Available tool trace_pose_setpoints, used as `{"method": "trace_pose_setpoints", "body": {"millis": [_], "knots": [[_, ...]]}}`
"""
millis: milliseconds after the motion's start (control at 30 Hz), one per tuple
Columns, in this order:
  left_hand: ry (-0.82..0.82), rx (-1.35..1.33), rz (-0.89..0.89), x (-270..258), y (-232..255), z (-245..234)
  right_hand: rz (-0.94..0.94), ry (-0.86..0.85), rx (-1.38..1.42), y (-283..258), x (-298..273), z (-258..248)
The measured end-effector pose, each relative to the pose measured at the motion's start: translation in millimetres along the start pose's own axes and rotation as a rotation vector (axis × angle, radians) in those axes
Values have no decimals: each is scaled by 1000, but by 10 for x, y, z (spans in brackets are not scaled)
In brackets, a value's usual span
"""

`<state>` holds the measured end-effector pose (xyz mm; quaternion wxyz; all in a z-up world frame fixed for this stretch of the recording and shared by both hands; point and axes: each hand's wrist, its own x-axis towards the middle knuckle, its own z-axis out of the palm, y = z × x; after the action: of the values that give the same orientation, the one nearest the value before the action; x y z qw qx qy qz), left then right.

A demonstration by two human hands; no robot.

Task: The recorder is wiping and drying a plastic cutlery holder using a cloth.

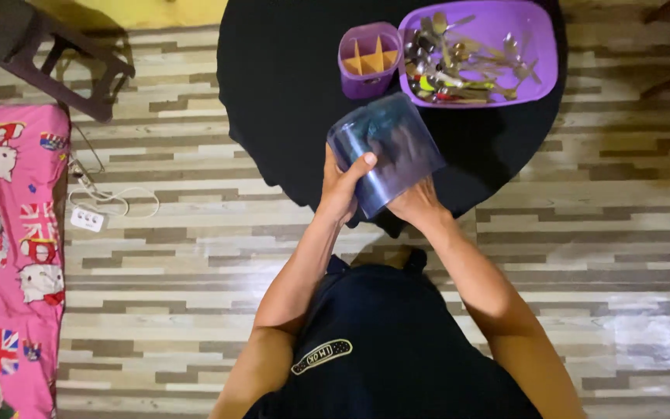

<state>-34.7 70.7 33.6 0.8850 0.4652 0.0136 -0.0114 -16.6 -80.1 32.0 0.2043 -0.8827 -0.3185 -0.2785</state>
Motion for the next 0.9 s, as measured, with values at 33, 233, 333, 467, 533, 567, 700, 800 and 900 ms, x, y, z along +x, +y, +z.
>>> {"method": "trace_pose_setpoints", "body": {"millis": [33,233,333,467,533,567,700,800,900], "knots": [[-7,-3,8,76,-47,15,-6,6,-8,67,-20,55],[104,-37,-38,126,-248,68,413,-246,656,293,-338,251],[140,-113,-104,136,-404,-16,418,-217,902,305,-588,255],[69,-234,-59,148,-570,-63,940,-142,1922,290,-683,56],[61,-229,-56,139,-673,26,1061,-69,2100,339,-569,-39],[86,-179,-39,129,-749,95,1150,67,2216,381,-456,-83],[59,-295,-44,136,-715,410,1192,325,2495,487,-205,-332],[3,-294,3,196,-671,485,1130,323,2355,284,-168,-496],[-7,-272,-4,271,-625,571,1008,262,2369,399,-132,-591]]}}
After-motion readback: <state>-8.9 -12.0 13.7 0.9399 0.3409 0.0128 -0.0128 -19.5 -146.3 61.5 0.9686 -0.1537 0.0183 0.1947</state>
